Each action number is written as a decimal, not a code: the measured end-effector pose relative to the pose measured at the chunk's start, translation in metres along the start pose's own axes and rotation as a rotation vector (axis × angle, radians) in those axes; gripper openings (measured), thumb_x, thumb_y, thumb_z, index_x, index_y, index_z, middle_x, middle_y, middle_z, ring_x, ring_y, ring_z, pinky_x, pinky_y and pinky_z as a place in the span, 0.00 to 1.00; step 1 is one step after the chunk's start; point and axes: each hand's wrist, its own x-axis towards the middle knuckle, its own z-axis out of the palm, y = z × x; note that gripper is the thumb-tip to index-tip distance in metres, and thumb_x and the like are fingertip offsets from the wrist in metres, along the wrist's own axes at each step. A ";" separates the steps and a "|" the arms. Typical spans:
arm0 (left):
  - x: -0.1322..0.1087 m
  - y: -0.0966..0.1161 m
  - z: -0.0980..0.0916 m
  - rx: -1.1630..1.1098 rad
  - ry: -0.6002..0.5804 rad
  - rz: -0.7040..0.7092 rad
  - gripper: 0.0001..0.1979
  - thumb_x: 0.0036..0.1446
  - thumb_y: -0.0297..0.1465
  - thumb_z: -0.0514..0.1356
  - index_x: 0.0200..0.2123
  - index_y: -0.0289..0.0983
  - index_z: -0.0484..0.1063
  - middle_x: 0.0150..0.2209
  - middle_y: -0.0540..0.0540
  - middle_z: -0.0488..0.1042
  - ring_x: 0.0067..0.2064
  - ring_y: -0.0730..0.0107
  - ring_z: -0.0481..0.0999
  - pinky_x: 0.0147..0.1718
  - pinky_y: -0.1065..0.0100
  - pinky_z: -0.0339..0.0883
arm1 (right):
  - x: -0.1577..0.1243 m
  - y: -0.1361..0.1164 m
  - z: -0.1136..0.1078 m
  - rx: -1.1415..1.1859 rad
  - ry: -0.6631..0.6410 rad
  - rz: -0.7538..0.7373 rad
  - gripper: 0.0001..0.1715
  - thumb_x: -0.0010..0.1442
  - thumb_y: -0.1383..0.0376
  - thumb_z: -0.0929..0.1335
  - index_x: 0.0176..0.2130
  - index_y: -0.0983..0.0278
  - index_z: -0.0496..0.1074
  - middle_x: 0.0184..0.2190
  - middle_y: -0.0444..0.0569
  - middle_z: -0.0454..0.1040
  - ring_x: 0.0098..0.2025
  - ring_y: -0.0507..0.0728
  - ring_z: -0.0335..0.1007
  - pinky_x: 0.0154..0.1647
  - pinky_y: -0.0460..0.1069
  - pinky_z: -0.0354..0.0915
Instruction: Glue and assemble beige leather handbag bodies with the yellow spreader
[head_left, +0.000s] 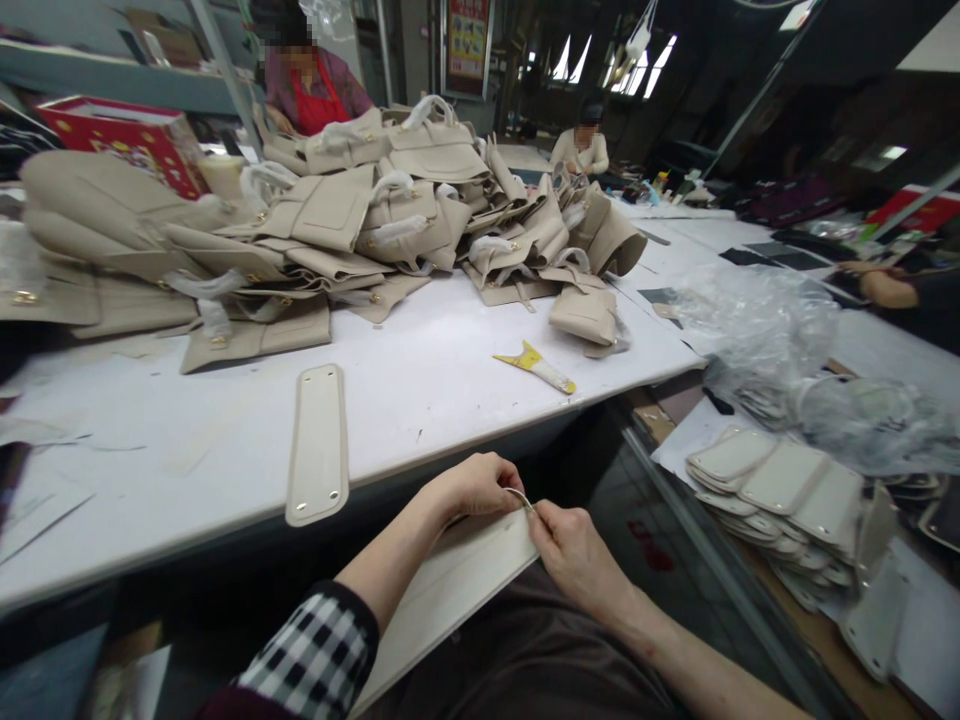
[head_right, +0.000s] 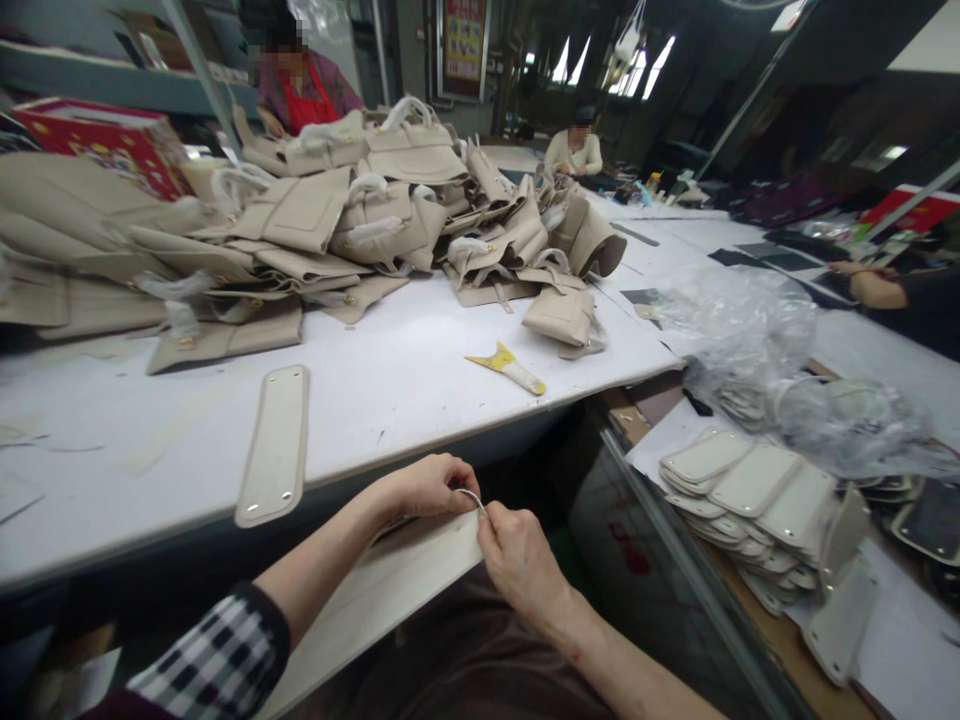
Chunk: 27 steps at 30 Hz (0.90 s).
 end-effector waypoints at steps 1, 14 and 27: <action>0.000 0.000 0.000 -0.008 0.005 -0.003 0.10 0.46 0.31 0.61 0.33 0.38 0.78 0.32 0.50 0.78 0.35 0.66 0.76 0.31 0.71 0.64 | 0.000 0.001 -0.001 0.019 -0.002 0.008 0.20 0.67 0.60 0.59 0.24 0.63 0.60 0.19 0.41 0.61 0.22 0.50 0.55 0.26 0.49 0.47; 0.000 -0.003 0.004 -0.044 0.027 -0.005 0.07 0.47 0.32 0.62 0.32 0.38 0.77 0.31 0.50 0.78 0.36 0.66 0.75 0.31 0.70 0.64 | -0.029 0.014 0.021 0.780 -0.006 0.434 0.34 0.57 0.44 0.67 0.49 0.68 0.69 0.19 0.41 0.65 0.16 0.48 0.55 0.15 0.44 0.52; -0.001 -0.002 0.001 -0.062 0.016 -0.016 0.06 0.47 0.31 0.62 0.31 0.37 0.75 0.31 0.50 0.77 0.36 0.66 0.75 0.31 0.71 0.64 | -0.018 0.021 0.032 0.816 0.125 0.347 0.28 0.60 0.44 0.65 0.30 0.65 0.72 0.23 0.44 0.61 0.25 0.52 0.57 0.23 0.46 0.56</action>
